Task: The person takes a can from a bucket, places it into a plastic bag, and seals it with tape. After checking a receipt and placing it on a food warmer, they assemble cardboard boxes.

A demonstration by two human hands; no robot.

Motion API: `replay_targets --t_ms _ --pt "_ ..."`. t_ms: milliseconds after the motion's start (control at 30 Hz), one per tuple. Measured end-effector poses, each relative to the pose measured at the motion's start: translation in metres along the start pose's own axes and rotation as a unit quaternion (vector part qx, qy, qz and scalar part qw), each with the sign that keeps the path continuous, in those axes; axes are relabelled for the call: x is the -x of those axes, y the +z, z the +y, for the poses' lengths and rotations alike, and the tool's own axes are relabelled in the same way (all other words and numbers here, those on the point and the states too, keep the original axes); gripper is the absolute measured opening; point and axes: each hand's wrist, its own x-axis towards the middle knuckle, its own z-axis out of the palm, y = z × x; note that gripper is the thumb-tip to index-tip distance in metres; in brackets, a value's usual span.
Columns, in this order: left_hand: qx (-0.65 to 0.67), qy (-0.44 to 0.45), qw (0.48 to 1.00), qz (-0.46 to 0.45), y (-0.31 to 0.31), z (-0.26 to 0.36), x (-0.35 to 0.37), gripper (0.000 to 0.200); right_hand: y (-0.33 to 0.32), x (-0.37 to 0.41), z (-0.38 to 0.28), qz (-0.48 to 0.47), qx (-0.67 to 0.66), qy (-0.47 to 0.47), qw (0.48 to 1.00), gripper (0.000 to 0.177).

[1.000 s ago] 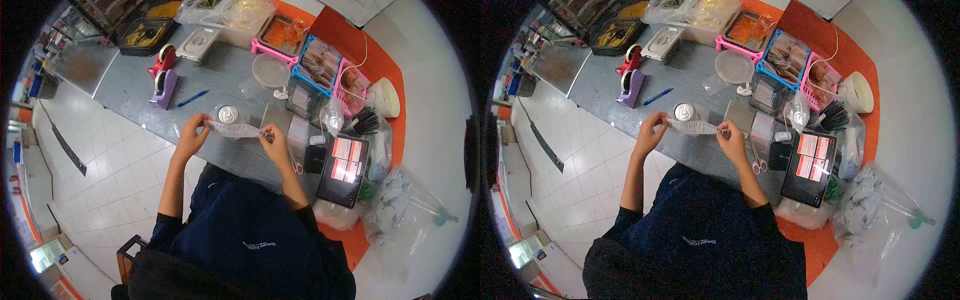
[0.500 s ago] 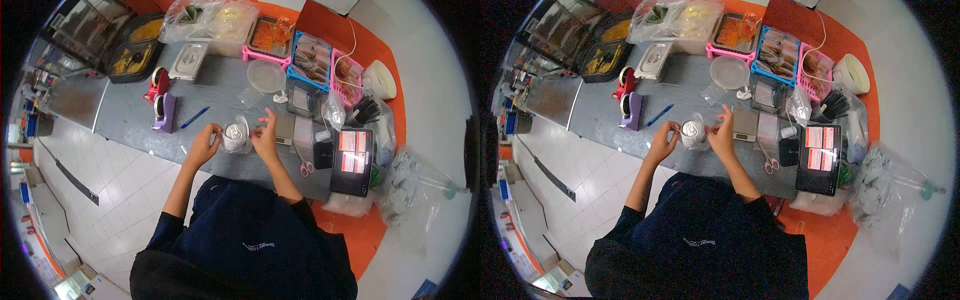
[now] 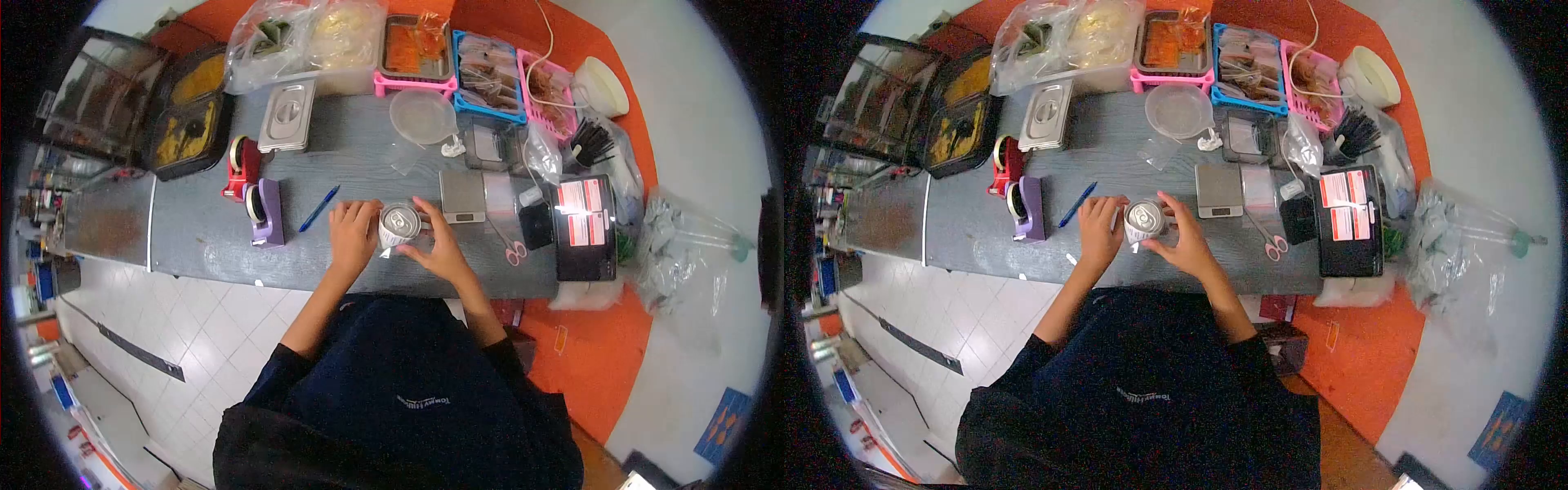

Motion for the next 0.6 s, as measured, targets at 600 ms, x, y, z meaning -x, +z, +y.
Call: replay_targets --t_ms 600 --pt "0.338 0.013 0.919 -0.203 0.009 -0.03 0.003 0.081 0.002 -0.006 0.008 -0.011 0.091 -0.003 0.996 0.077"
